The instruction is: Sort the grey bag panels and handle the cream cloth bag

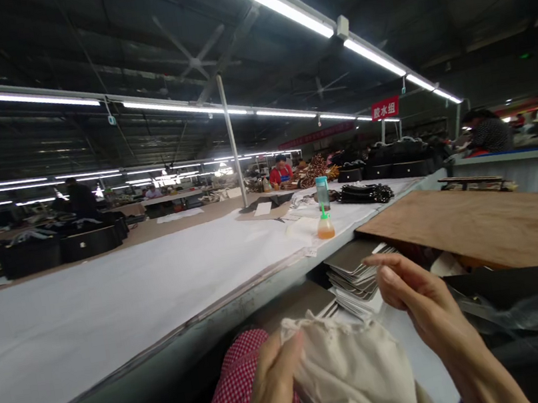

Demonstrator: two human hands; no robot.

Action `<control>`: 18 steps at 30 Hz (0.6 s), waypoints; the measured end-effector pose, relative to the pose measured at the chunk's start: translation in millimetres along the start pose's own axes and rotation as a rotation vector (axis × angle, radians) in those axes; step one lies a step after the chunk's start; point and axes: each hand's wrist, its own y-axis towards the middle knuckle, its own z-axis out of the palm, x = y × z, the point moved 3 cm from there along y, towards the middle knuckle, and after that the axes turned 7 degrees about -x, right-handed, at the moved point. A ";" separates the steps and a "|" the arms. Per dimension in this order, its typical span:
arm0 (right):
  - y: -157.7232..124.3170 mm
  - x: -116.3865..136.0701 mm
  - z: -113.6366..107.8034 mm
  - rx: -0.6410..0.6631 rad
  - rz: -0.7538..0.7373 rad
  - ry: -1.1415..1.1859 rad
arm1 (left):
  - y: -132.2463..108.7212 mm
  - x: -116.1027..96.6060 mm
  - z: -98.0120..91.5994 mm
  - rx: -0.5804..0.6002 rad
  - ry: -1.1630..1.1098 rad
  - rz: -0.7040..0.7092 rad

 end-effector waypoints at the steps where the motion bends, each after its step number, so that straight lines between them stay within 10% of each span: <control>1: -3.0 6.1 -1.6 0.048 -0.040 -0.011 | 0.0 -2.5 -2.6 -0.033 0.001 -0.015; 6: -30.4 27.5 27.6 0.541 -0.154 -0.243 | -8.5 -20.0 7.5 -0.067 -0.047 -0.007; 14: -22.9 15.8 50.3 0.543 0.000 -0.048 | -21.5 -30.1 15.1 0.283 -0.396 -0.068; 18: -26.3 15.5 50.9 0.534 0.004 -0.052 | -11.4 -23.8 11.2 0.149 -0.342 -0.154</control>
